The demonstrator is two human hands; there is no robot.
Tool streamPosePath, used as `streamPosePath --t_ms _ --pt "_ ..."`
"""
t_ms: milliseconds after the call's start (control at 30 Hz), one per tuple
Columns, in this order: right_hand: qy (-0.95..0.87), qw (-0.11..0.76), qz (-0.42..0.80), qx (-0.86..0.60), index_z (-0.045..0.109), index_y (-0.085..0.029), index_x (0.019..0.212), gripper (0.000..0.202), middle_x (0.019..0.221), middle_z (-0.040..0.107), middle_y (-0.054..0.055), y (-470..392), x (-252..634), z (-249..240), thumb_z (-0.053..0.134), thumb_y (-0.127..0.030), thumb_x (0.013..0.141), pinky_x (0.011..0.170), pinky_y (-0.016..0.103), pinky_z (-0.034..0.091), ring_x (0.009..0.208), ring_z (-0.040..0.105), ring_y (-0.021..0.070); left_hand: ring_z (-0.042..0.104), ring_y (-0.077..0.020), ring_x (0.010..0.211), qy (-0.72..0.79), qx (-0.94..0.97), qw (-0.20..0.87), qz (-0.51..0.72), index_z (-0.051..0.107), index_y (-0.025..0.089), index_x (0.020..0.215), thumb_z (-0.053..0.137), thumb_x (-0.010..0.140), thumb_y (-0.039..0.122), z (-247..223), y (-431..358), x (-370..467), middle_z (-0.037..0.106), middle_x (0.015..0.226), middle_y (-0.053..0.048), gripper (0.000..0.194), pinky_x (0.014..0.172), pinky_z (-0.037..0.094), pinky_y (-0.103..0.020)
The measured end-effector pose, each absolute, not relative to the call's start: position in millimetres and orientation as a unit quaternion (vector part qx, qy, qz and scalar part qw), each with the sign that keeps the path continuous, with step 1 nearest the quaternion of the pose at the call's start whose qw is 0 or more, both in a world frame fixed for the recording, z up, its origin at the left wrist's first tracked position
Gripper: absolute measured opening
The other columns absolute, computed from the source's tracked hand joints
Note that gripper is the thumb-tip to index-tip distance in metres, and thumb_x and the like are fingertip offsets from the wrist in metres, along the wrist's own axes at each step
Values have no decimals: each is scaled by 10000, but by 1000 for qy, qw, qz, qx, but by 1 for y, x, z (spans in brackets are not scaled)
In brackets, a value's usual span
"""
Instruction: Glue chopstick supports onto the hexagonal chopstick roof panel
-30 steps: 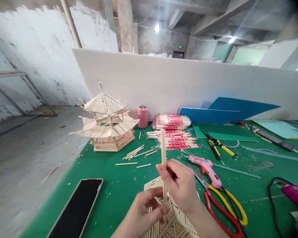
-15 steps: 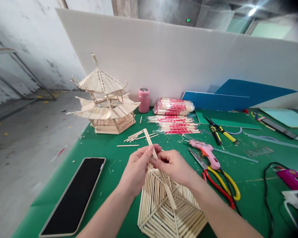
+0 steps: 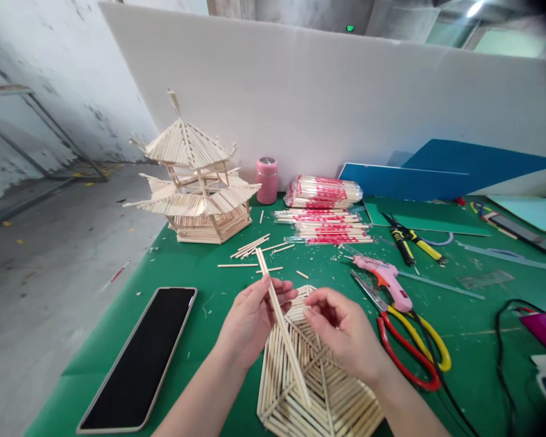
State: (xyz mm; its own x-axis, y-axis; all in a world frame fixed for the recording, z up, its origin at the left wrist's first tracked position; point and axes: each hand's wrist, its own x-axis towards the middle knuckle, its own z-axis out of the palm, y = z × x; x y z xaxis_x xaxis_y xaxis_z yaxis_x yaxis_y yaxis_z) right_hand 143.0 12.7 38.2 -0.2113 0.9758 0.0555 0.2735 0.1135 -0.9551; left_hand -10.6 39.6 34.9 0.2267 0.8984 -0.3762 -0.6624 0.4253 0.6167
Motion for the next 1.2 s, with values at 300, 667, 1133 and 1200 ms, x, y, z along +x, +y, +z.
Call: streamPosePath --t_ms 300,667,1133,1200 --pt "-739 339 379 -442 344 -241 1247 726 1260 376 87 -16 152 33 640 -484 630 937 369 346 1144 371 261 479 -61 460 292 92 797 520 506 125 689 379 864 191 30 44 -14 561 646 -23 226 553 433 -231" --pt "-756 387 333 -409 514 -247 1088 460 1062 545 58 -27 135 19 648 -387 671 864 351 416 1005 496 222 383 -24 397 281 78 787 543 529 109 739 362 879 228 40 40 -5 521 622 -12 248 492 387 -186" --pt "-728 418 363 -404 520 -236 1049 385 1018 565 56 -34 137 18 643 -312 692 835 352 423 970 512 217 251 -13 310 274 119 805 512 532 151 842 306 894 291 49 26 9 461 513 52 271 422 284 -190" --pt "-712 434 367 -412 525 -231 1023 374 982 574 49 -35 136 17 655 -306 680 805 337 438 932 530 207 231 -15 298 259 131 813 504 536 155 847 282 897 309 50 23 10 437 479 62 302 425 283 -199"
